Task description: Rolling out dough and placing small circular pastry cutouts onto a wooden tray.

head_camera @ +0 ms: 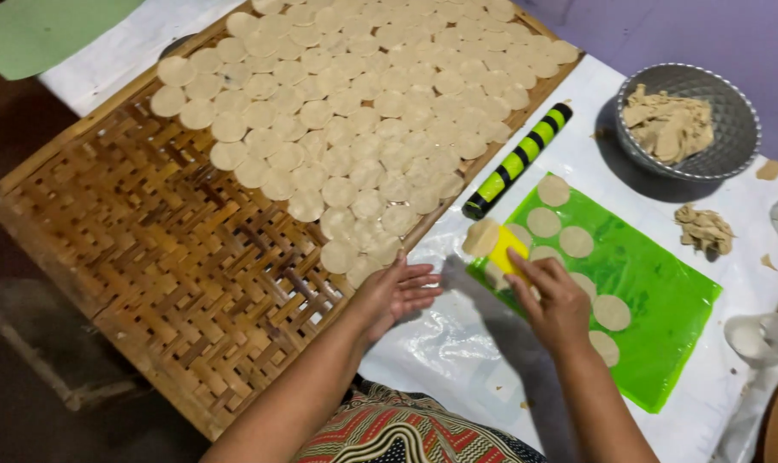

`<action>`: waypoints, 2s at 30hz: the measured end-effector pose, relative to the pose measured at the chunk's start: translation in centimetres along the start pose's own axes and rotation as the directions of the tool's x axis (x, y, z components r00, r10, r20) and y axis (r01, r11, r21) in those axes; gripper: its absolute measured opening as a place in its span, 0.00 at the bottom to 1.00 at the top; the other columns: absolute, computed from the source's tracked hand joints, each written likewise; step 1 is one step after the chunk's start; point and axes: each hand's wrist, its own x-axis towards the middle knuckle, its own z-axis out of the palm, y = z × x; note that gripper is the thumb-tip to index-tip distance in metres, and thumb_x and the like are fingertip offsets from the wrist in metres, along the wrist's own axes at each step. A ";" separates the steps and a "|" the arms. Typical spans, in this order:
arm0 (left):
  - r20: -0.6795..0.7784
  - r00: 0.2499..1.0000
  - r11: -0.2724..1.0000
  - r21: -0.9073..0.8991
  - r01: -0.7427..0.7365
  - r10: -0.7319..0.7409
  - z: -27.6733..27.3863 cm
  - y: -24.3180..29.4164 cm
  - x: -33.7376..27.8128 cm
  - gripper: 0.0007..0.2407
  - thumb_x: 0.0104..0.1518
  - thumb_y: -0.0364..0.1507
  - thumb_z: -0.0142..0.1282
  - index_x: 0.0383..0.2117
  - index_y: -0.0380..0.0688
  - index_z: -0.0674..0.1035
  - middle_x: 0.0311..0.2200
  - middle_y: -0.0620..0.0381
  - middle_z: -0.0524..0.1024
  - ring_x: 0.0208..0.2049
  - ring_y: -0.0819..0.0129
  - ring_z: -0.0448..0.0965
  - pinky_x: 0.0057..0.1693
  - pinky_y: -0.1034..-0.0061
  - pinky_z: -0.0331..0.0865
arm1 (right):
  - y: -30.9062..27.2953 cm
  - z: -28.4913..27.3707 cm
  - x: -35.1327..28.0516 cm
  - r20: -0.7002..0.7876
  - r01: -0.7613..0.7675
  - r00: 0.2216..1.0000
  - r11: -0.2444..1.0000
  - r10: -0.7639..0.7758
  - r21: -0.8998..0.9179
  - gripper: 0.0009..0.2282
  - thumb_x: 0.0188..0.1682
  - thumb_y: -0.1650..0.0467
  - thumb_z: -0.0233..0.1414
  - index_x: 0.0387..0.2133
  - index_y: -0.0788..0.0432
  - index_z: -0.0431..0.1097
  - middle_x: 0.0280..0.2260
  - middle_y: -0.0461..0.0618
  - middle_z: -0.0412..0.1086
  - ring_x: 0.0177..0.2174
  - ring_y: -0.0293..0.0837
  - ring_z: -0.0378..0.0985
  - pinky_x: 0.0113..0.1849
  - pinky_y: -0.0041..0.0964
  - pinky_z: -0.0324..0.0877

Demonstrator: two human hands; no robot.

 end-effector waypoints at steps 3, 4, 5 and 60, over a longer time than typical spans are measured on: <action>-0.014 0.997 0.986 -0.152 0.071 -0.074 -2.0 -1.4 1.6 0.25 0.66 0.48 0.47 0.45 0.33 0.79 0.42 0.40 0.81 0.44 0.52 0.85 0.52 0.61 0.79 | -3.3 1.4 -2.1 0.158 0.090 0.985 0.993 -0.076 -0.082 0.15 0.46 0.56 0.58 0.49 0.26 0.78 0.31 0.34 0.75 0.28 0.45 0.80 0.32 0.38 0.75; -0.024 0.998 0.986 -0.156 0.061 -0.065 -1.6 -0.5 0.6 0.25 0.66 0.48 0.47 0.45 0.33 0.79 0.42 0.40 0.81 0.44 0.52 0.85 0.52 0.61 0.79 | -4.5 1.7 -2.3 0.163 0.099 0.983 0.992 -0.086 -0.074 0.15 0.46 0.56 0.58 0.49 0.26 0.78 0.31 0.34 0.75 0.28 0.45 0.80 0.32 0.38 0.75; -0.125 0.991 0.999 0.006 0.046 -0.045 -1.1 0.3 -0.3 0.19 0.64 0.38 0.50 0.48 0.31 0.78 0.42 0.42 0.80 0.42 0.59 0.82 0.48 0.69 0.78 | -5.6 1.8 -2.6 0.197 0.144 0.974 0.976 -0.111 -0.161 0.15 0.47 0.58 0.58 0.48 0.31 0.78 0.30 0.35 0.72 0.22 0.41 0.75 0.27 0.37 0.70; -0.071 0.527 0.232 0.941 -0.246 0.847 -4.5 6.4 -3.6 0.17 0.61 0.23 0.54 0.58 0.42 0.74 0.55 0.38 0.64 0.53 0.39 0.75 0.51 0.64 0.77 | 13.1 1.7 10.3 0.152 -0.371 0.777 0.639 0.611 -0.673 0.14 0.54 0.55 0.50 0.51 0.30 0.76 0.41 0.59 0.78 0.46 0.62 0.81 0.48 0.60 0.74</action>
